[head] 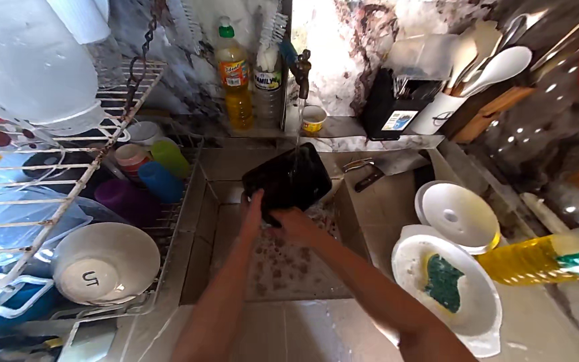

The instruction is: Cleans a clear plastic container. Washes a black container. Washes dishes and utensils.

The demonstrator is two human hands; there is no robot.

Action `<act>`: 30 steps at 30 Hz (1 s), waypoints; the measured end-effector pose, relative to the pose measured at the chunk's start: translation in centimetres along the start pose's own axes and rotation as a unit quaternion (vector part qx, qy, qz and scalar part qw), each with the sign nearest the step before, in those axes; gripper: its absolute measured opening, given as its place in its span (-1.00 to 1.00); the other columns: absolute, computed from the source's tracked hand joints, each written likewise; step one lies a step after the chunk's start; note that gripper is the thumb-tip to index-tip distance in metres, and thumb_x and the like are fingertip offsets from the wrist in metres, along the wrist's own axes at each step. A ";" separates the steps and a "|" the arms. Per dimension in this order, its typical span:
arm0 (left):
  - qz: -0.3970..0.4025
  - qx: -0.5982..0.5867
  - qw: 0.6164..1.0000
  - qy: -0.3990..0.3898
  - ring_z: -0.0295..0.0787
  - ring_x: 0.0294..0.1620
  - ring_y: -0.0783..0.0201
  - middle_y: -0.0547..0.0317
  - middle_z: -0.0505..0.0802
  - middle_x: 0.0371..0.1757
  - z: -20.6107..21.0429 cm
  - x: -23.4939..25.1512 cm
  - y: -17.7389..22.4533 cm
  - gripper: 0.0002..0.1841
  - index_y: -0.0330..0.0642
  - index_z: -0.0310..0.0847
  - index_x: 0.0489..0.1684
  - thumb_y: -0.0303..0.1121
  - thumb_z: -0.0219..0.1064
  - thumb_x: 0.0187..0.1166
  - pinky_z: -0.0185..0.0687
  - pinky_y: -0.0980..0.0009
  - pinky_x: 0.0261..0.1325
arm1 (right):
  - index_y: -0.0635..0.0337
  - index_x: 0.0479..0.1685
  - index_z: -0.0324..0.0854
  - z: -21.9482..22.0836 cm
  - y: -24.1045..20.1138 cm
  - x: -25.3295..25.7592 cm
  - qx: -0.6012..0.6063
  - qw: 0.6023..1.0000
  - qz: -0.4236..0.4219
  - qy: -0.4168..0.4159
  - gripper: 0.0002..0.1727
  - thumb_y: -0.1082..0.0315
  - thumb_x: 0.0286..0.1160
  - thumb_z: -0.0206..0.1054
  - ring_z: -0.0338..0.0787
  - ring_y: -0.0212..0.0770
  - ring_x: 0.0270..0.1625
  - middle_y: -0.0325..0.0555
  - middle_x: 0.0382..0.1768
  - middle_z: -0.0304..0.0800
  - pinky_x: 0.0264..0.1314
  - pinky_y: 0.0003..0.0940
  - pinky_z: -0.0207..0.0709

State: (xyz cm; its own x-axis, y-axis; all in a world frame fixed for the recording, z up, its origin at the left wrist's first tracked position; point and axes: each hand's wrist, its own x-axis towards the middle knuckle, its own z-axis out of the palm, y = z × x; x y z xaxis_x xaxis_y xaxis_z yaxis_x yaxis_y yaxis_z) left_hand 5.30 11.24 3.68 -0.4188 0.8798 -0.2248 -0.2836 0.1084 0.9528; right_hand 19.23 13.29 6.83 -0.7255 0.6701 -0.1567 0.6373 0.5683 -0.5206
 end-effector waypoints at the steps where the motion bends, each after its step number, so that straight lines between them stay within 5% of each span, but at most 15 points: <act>1: -0.029 0.008 1.000 -0.005 0.70 0.27 0.04 -0.21 0.69 0.36 -1.3 0.5 1.0 -0.48 -0.20 0.22 0.71 -0.16 0.04 0.86 0.66 0.07 0.28 | 0.21 0.55 0.58 -0.1 1.0 -0.5 -0.034 0.999 -0.016 -0.004 -0.43 0.01 0.74 0.25 0.55 0.16 0.63 0.17 0.49 0.68 0.83 0.24 -0.03; 3: -0.074 0.015 0.997 -0.010 0.77 0.02 0.18 -0.02 0.79 0.08 -3.7 1.0 2.7 -0.58 -0.16 0.45 0.45 -0.10 -0.03 0.86 0.72 0.18 0.04 | 0.22 0.50 0.62 -0.8 3.4 -1.6 -0.108 0.994 0.009 0.002 -0.50 0.09 0.77 0.23 0.53 0.21 0.64 0.19 0.46 0.70 0.87 0.35 -0.29; 6: -0.136 0.021 0.990 -0.036 0.79 -0.02 0.17 0.02 0.80 0.02 -5.9 1.4 4.1 -0.50 -0.12 0.50 0.38 0.08 -0.05 0.84 0.74 0.21 0.00 | 0.29 0.41 0.67 -1.8 5.4 -2.6 -0.144 0.988 0.061 0.015 -0.59 0.26 0.82 0.12 0.46 0.25 0.70 0.25 0.43 0.71 0.79 0.56 -0.54; 7: -0.147 0.018 0.988 -0.043 0.79 0.00 0.14 -0.02 0.80 0.06 -5.9 1.2 4.3 -0.41 -0.12 0.46 0.44 0.18 -0.12 0.83 0.74 0.19 0.03 | 0.32 0.40 0.66 -1.8 5.0 -3.0 -0.122 0.990 0.072 0.016 -0.58 0.25 0.84 0.10 0.49 0.27 0.67 0.29 0.39 0.72 0.80 0.55 -0.46; 10: -0.163 -0.018 0.986 -0.039 0.68 0.31 -0.09 -0.23 0.57 0.50 -6.0 0.8 4.0 -0.14 -0.06 -0.02 0.82 0.40 -0.46 0.73 0.67 0.03 0.21 | 0.40 0.36 0.61 -1.1 2.5 -4.8 -0.050 0.993 0.108 0.017 -0.48 0.10 0.89 0.01 0.70 0.32 0.41 0.38 0.19 0.78 0.60 0.26 0.33; 12: -0.171 -0.011 0.985 -0.036 0.52 0.55 -0.14 -0.21 0.41 0.69 -6.2 0.6 2.9 -0.18 -0.01 -0.10 0.88 0.35 -0.46 0.77 0.55 -0.06 0.39 | 0.40 0.37 0.59 -1.1 1.0 -6.3 -0.065 0.988 0.139 -0.003 -0.48 0.10 0.90 -0.02 0.69 0.32 0.43 0.38 0.22 0.77 0.65 0.24 0.24; 16: -0.197 0.006 0.980 -0.027 0.62 0.40 -0.07 -0.18 0.48 0.64 -5.7 0.0 0.6 -0.27 -0.03 0.08 0.82 0.25 -0.37 0.84 0.60 0.05 0.26 | 0.32 0.40 0.60 -2.0 0.5 -7.9 -0.061 0.980 0.184 -0.039 -0.50 0.10 0.90 -0.01 0.68 0.33 0.42 0.36 0.21 0.77 0.59 0.28 0.28; 21: -0.218 0.000 0.976 -0.018 0.60 0.48 -0.06 -0.18 0.54 0.63 -3.2 -1.0 -0.5 -0.27 -0.13 0.11 0.80 0.20 -0.39 0.86 0.54 0.05 0.36 | 0.31 0.34 0.66 -1.3 0.7 -7.8 0.062 0.968 0.232 0.078 -0.54 0.11 0.86 0.08 0.75 0.21 0.35 0.31 0.16 0.81 0.52 0.17 0.41; 24: -0.234 0.040 0.970 -0.054 0.55 0.55 -0.07 -0.17 0.53 0.65 -1.6 -1.7 -1.5 -0.30 -0.14 0.08 0.82 0.16 -0.37 0.89 0.49 0.03 0.46 | 0.43 0.23 0.65 0.1 2.3 -6.9 0.371 0.871 0.194 0.258 -0.66 0.31 0.78 0.22 0.81 -0.25 0.05 0.10 0.02 0.83 0.22 -0.30 0.65; 27: -0.258 0.023 0.962 -0.084 0.43 0.64 -0.13 -0.23 0.45 0.69 -0.1 -0.8 -3.2 -0.26 -0.15 0.13 0.80 0.21 -0.37 0.86 0.41 -0.01 0.55 | 0.37 0.45 0.45 0.0 2.4 -4.7 0.603 0.709 0.226 0.286 -0.59 0.25 0.86 0.10 0.83 -0.09 -0.01 0.17 0.10 0.73 -0.03 -0.18 0.77; 30: -0.267 -0.095 0.956 -0.074 0.59 0.42 -0.08 -0.25 0.55 0.53 1.3 0.7 -3.5 -0.19 -0.16 0.16 0.72 0.32 -0.42 0.79 0.57 0.07 0.35 | 0.29 0.53 0.40 -0.9 1.1 -2.2 0.644 0.669 0.249 0.276 -0.54 0.15 0.88 0.07 0.81 0.03 0.06 0.23 0.19 0.69 -0.02 -0.09 0.76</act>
State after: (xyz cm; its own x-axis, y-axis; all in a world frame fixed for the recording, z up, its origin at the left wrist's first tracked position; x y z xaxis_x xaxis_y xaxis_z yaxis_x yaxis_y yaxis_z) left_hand 7.12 12.07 0.43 -0.0487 0.7793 -0.6248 -0.5801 0.4871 0.6528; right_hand 21.77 12.88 7.31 -0.0748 0.8992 -0.4311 -0.2458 -0.4356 -0.8659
